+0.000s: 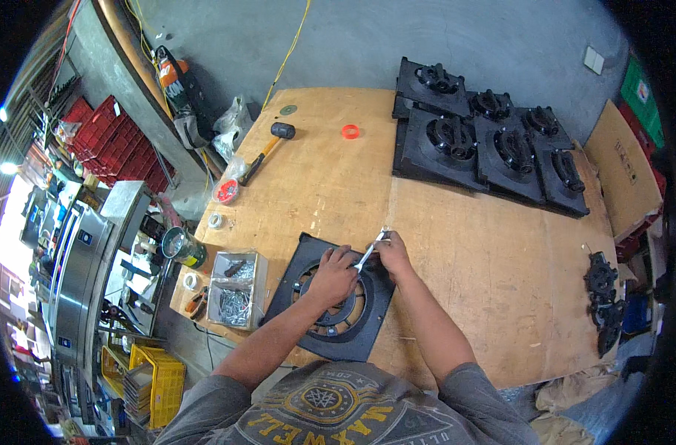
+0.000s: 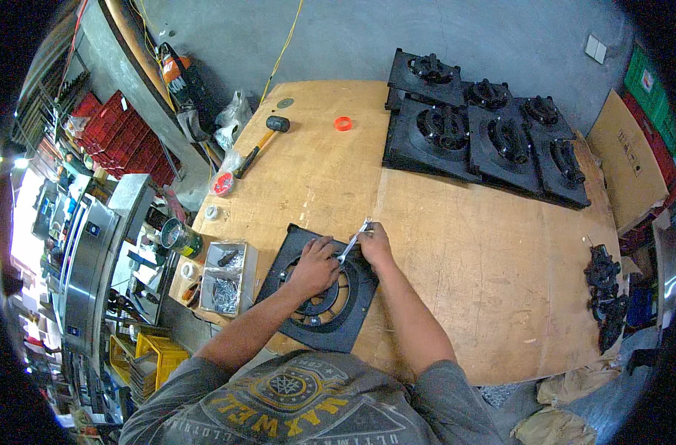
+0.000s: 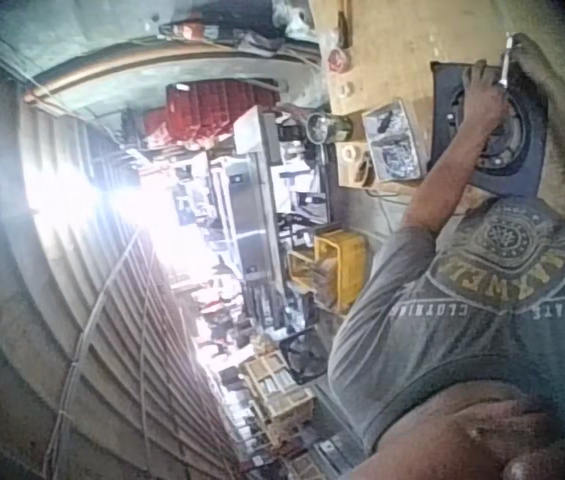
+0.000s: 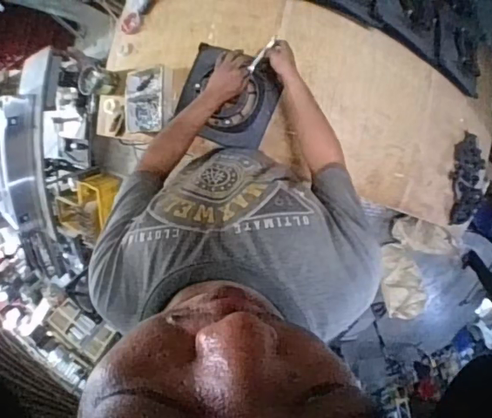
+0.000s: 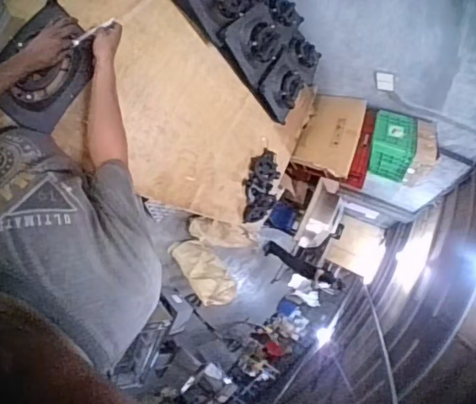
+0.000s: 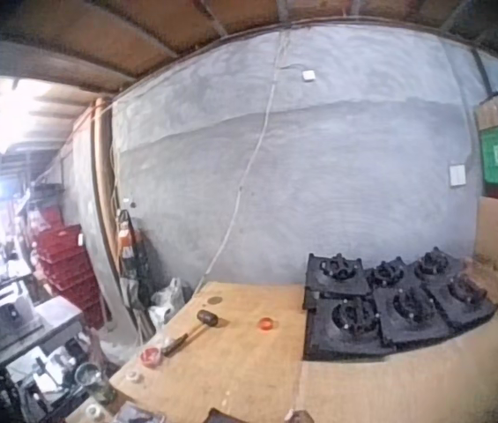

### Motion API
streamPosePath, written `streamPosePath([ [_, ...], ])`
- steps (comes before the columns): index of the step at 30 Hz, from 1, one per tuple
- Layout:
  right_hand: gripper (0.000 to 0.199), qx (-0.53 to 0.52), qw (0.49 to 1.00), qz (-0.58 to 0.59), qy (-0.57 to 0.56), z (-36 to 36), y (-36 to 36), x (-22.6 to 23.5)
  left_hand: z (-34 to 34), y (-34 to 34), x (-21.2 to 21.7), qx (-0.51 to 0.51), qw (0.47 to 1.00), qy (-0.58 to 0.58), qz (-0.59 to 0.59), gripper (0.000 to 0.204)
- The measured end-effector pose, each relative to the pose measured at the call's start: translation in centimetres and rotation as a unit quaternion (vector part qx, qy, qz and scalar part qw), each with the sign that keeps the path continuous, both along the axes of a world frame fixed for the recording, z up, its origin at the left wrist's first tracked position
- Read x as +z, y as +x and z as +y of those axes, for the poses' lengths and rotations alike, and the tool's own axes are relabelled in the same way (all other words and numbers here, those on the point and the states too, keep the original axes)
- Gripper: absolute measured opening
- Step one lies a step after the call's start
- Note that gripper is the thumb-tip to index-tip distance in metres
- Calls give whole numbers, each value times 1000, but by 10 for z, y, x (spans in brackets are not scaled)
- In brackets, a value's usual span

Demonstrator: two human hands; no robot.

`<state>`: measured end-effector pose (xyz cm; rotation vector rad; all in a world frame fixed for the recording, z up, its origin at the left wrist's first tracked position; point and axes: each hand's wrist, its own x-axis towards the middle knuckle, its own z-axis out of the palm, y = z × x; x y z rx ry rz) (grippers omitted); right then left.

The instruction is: The person assembles gas stove burner units on a workbench. They use a wrench to tighten nuts on burner heads, place burner heads into stove panels, and install metal grates over the burners. The person handles multiple burner units and places completed panels aside.

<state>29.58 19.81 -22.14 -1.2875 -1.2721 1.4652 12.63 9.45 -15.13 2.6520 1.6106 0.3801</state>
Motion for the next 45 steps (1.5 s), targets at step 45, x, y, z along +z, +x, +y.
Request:
streamPosePath([
  [45, 26, 338, 913, -11, -230, -118, 72, 3, 1, 3, -4, 22, 999, 29, 27, 29],
])
